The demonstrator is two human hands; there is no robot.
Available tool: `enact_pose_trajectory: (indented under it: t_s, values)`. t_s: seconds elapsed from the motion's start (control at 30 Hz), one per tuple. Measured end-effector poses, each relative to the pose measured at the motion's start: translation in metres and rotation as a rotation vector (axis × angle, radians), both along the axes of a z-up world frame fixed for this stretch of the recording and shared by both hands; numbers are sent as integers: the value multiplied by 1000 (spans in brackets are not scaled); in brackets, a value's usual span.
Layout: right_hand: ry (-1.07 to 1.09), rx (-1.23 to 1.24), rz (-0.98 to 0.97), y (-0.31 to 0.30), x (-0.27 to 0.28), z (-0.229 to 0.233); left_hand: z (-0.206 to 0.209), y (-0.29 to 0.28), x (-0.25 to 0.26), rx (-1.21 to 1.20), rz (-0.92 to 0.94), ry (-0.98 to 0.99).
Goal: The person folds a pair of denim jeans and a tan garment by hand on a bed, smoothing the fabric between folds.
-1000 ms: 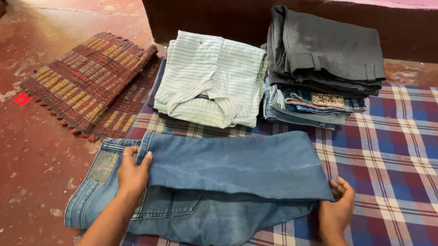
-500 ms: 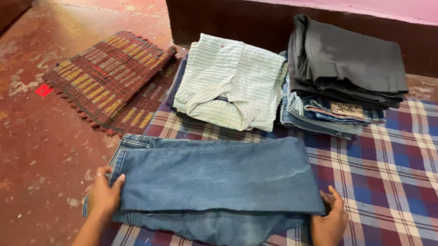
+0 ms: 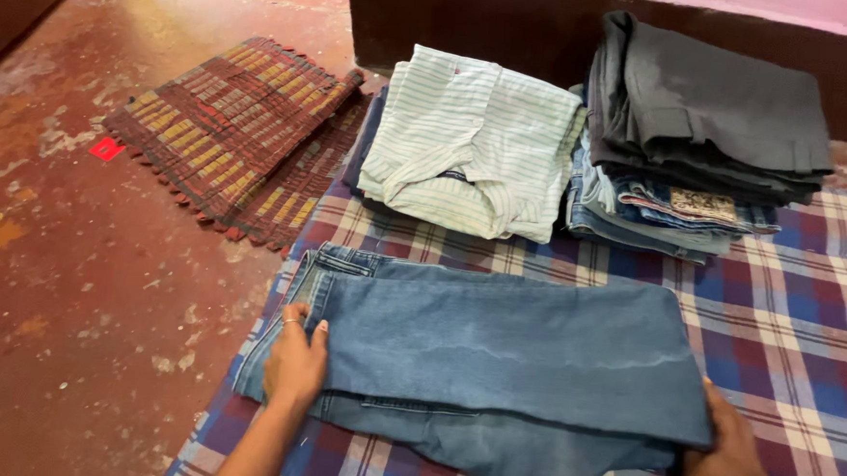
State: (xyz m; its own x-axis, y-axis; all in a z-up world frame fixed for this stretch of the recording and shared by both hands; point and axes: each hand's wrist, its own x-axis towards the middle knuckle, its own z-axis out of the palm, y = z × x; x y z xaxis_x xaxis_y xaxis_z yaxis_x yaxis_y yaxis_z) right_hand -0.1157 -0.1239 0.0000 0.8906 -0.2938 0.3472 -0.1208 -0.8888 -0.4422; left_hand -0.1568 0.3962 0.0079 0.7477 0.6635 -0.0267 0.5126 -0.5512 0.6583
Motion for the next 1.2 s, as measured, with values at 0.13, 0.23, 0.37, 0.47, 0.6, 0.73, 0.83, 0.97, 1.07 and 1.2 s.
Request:
enact_pose_trajectory:
  t_s: [0.13,0.23,0.37,0.47,0.6,0.73,0.83,0.97,1.07,1.2]
  values:
    - [119,-375,127,-2,-2,2,29,-4,4,73,18,76]
    - [-123,-378,337,-3,-6,10,43,-2,11,148,-6,4]
    - [80,-399,318,7,-5,10,37,7,11,119,-13,140]
    - [65,-406,353,6,-5,18,30,1,8,211,-35,99]
    - [513,-569,285,21,6,47,33,-30,8,713,-78,-128]
    - [750,-576,471,75,18,69,34,-55,22,762,-432,-118]
    - [378,-403,662,108,38,64,33,-52,20,683,-451,62]
    - [222,-359,495,92,72,32,28,-43,24,536,-505,253]
    - [151,-457,507,74,70,-3,19,-40,26,551,-522,290]
    - [151,-478,486,68,74,-26,6,-41,25,647,-485,33]
